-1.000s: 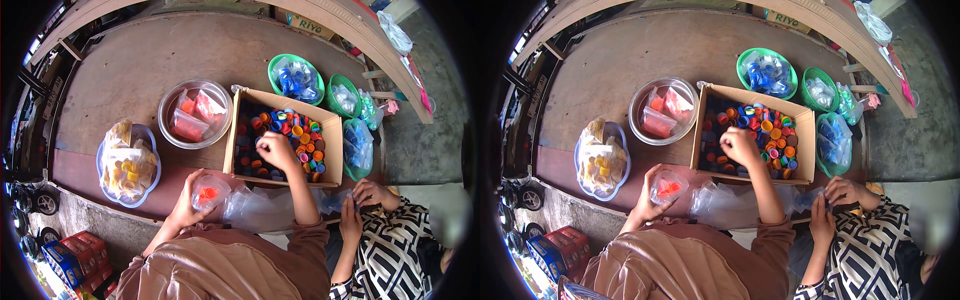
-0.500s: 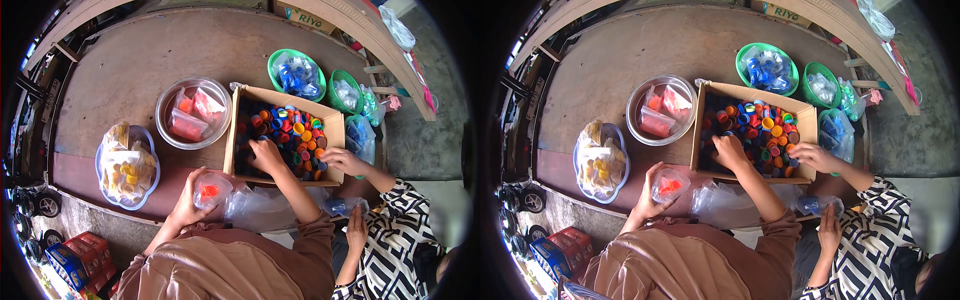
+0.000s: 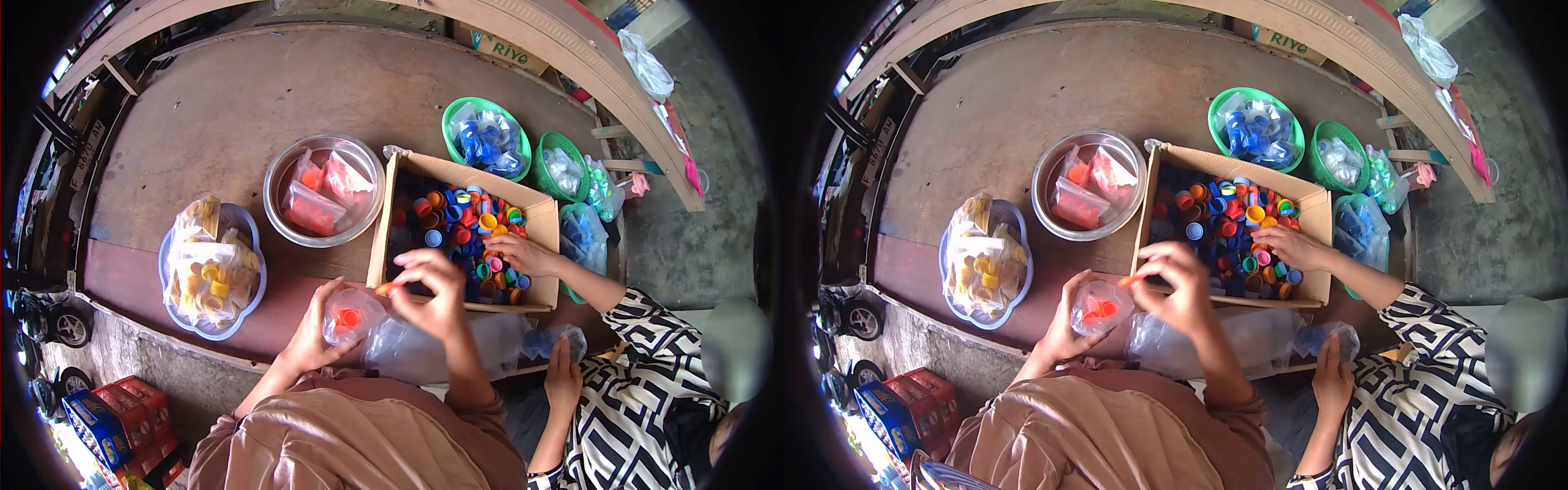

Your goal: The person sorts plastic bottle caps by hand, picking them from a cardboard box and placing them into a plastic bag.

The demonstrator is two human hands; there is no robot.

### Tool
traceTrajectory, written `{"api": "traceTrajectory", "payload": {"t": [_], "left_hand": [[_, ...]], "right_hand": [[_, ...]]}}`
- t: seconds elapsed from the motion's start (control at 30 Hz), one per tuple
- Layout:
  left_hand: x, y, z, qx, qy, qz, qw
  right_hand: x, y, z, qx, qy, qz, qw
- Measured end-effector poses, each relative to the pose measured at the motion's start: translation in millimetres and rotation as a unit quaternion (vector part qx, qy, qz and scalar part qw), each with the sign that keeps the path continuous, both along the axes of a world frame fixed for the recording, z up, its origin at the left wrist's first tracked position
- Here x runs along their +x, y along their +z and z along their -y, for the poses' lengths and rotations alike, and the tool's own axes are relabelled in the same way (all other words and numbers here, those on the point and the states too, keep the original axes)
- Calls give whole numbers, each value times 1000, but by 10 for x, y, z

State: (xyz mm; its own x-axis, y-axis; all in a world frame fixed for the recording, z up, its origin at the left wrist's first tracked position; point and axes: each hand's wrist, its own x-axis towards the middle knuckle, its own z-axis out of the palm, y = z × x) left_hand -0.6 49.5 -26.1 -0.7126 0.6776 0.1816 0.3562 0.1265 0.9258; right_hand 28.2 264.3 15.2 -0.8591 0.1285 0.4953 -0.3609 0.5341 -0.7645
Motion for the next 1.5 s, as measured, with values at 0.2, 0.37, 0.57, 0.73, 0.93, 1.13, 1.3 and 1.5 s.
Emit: {"api": "traceTrajectory", "payload": {"t": [0.2,0.37,0.57,0.73,0.93,1.13,1.3,1.5], "left_hand": [[16,8,-20,28,-11,26,999],[26,-88,68,22,8,33,999],[10,-47,61,16,6,19,1000],[9,-75,40,11,9,26,1000],[-20,-154,85,4,10,43,999],[-51,-142,54,-9,-7,42,999],[-63,-145,46,-9,-4,52,999],[-68,-126,16,-5,15,65,998]], "right_hand": [[87,-17,349,162,102,47,980],[-270,-42,-312,117,22,46,992],[-820,-763,-1013,219,-43,142,964],[-783,-1021,-829,352,-21,201,914],[-309,-801,-1020,390,58,266,880],[-65,-588,-1328,269,19,355,895],[-332,-503,-1406,199,-5,320,926],[-976,-1063,-1035,193,45,242,950]]}}
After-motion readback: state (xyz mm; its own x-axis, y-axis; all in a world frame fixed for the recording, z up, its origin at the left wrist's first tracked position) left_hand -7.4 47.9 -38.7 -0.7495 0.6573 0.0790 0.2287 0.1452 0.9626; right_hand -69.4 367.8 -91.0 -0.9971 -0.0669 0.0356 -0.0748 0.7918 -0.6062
